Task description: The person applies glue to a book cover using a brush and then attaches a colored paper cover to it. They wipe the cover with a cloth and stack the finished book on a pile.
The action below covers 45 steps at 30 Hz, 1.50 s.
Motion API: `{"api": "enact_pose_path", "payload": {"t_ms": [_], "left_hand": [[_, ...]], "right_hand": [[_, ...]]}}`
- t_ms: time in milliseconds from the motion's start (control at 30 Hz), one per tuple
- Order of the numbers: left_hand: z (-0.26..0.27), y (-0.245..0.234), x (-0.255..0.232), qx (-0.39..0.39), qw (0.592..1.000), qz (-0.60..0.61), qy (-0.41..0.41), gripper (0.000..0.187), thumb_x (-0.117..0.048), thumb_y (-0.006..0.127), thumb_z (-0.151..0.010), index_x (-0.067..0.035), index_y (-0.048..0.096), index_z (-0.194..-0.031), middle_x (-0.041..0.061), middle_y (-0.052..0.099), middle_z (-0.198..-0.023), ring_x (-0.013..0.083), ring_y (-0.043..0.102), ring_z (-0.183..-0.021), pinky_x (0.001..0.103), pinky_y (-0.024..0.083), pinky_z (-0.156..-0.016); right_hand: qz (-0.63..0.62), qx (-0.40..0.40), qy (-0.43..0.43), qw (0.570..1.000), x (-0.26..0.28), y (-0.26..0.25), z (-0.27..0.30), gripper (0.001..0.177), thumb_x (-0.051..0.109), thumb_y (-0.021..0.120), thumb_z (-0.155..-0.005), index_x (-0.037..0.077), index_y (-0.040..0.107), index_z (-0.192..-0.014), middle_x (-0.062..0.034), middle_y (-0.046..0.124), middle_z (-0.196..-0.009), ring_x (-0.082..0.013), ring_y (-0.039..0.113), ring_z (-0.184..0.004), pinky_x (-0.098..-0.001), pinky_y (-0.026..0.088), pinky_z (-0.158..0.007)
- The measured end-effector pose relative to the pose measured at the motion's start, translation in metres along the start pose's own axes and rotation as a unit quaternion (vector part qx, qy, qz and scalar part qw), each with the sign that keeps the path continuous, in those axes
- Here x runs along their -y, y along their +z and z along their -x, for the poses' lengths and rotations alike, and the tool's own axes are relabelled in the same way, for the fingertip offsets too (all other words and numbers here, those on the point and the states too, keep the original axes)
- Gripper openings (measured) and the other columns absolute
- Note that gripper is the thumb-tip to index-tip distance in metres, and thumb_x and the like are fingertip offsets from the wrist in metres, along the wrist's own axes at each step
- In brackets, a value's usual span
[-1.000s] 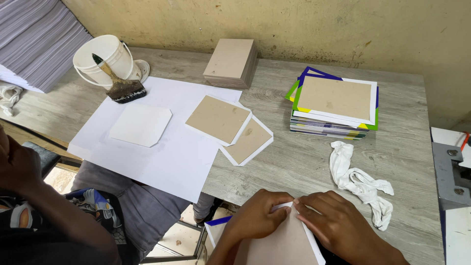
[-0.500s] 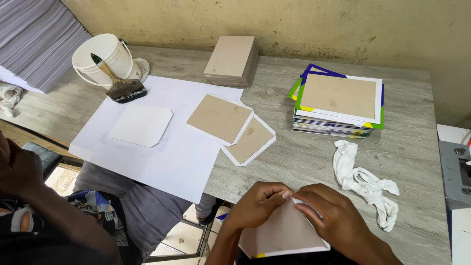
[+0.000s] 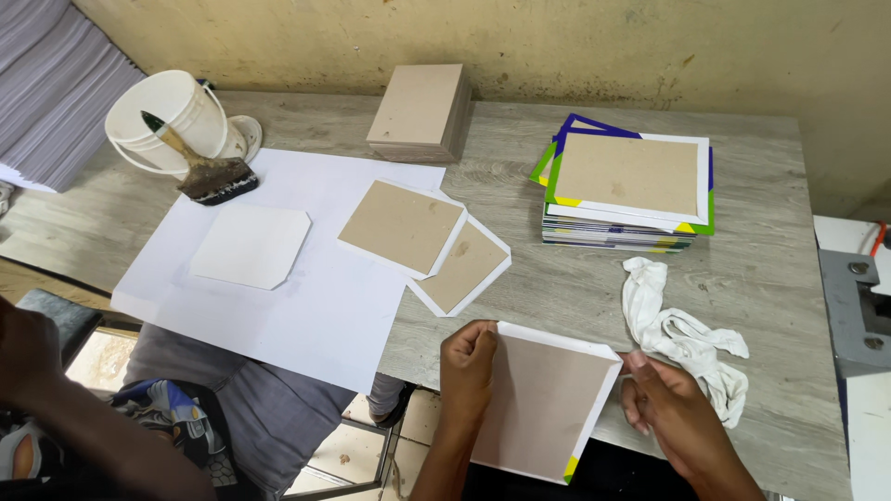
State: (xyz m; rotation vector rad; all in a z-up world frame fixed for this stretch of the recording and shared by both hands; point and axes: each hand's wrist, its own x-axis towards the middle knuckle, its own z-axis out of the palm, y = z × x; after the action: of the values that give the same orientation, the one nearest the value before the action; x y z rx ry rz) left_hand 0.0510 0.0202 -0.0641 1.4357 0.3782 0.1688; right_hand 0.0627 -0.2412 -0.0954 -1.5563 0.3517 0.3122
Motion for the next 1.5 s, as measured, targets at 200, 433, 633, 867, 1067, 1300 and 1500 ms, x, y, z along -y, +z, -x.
{"api": "enact_pose_path", "payload": {"t_ms": [200, 433, 633, 867, 1067, 1300, 1500], "left_hand": [[-0.010, 0.005, 0.010, 0.043, 0.992, 0.099, -0.066, 0.040, -0.029, 0.062, -0.113, -0.017, 0.051, -0.076, -0.009, 0.037, -0.076, 0.0078, 0.034, -0.072, 0.025, 0.030, -0.075], [-0.014, 0.005, 0.004, 0.016, 0.977, 0.156, -0.141, 0.018, -0.024, 0.061, -0.103, -0.008, 0.066, -0.101, 0.002, 0.065, -0.094, 0.0152, 0.061, -0.089, 0.031, 0.047, -0.082], [-0.042, -0.012, 0.046, 0.158, 0.986, 0.060, 0.006, 0.047, -0.030, 0.056, -0.114, -0.023, 0.033, -0.074, -0.010, 0.030, -0.074, 0.0056, 0.026, -0.070, 0.026, 0.022, -0.067], [-0.066, -0.021, 0.059, 0.179, 0.983, -0.038, 0.000, 0.049, -0.038, 0.057, -0.114, -0.024, 0.028, -0.077, -0.011, 0.024, -0.076, 0.0052, 0.021, -0.069, 0.027, 0.017, -0.065], [-0.070, -0.019, 0.074, 0.147, 0.988, -0.042, 0.005, 0.050, -0.034, 0.056, -0.115, -0.024, 0.028, -0.076, -0.010, 0.024, -0.073, 0.0058, 0.021, -0.068, 0.027, 0.018, -0.064], [-0.069, -0.016, 0.079, 0.140, 0.990, -0.013, 0.011, 0.047, -0.027, 0.055, -0.116, -0.024, 0.030, -0.076, -0.011, 0.026, -0.074, 0.0053, 0.022, -0.069, 0.027, 0.019, -0.064], [-0.067, -0.016, 0.077, 0.137, 0.990, -0.022, 0.023, 0.047, -0.029, 0.054, -0.116, -0.024, 0.029, -0.077, -0.011, 0.025, -0.074, 0.0053, 0.022, -0.069, 0.027, 0.019, -0.064]], "right_hand": [[-0.090, 0.047, -0.022, 0.995, -0.014, 0.002, -0.034, 0.030, 0.015, 0.071, -0.105, -0.013, 0.081, -0.100, -0.0157, 0.052, -0.054, -0.0224, 0.043, -0.050, -0.0335, 0.030, -0.044], [-0.064, 0.054, -0.041, 0.996, -0.022, 0.000, -0.051, 0.031, 0.017, 0.069, -0.107, -0.009, 0.079, -0.097, -0.0131, 0.052, -0.056, -0.0207, 0.042, -0.049, -0.0328, 0.031, -0.045], [-0.068, 0.153, 0.004, 0.986, -0.032, -0.017, -0.075, 0.034, 0.014, 0.066, -0.105, -0.013, 0.079, -0.121, -0.0208, 0.060, -0.061, -0.0269, 0.051, -0.052, -0.0387, 0.041, -0.047], [-0.005, 0.190, 0.009, 0.982, -0.019, -0.009, -0.072, 0.033, 0.008, 0.069, -0.101, -0.010, 0.084, -0.124, -0.0209, 0.072, -0.068, -0.0243, 0.063, -0.060, -0.0364, 0.049, -0.054], [0.030, 0.102, 0.012, 0.994, 0.002, 0.004, -0.065, 0.028, 0.010, 0.069, -0.103, -0.008, 0.083, -0.119, -0.0246, 0.075, -0.068, -0.0253, 0.064, -0.058, -0.0376, 0.051, -0.051], [0.109, 0.059, -0.027, 0.992, 0.006, 0.013, -0.067, 0.017, 0.007, 0.075, -0.099, -0.005, 0.085, -0.106, -0.0215, 0.076, -0.064, -0.0225, 0.062, -0.053, -0.0330, 0.053, -0.054], [0.114, 0.057, -0.058, 0.990, 0.010, 0.015, -0.061, 0.019, 0.009, 0.071, -0.102, -0.005, 0.084, -0.103, -0.0190, 0.075, -0.063, -0.0214, 0.061, -0.053, -0.0325, 0.052, -0.055]]}}
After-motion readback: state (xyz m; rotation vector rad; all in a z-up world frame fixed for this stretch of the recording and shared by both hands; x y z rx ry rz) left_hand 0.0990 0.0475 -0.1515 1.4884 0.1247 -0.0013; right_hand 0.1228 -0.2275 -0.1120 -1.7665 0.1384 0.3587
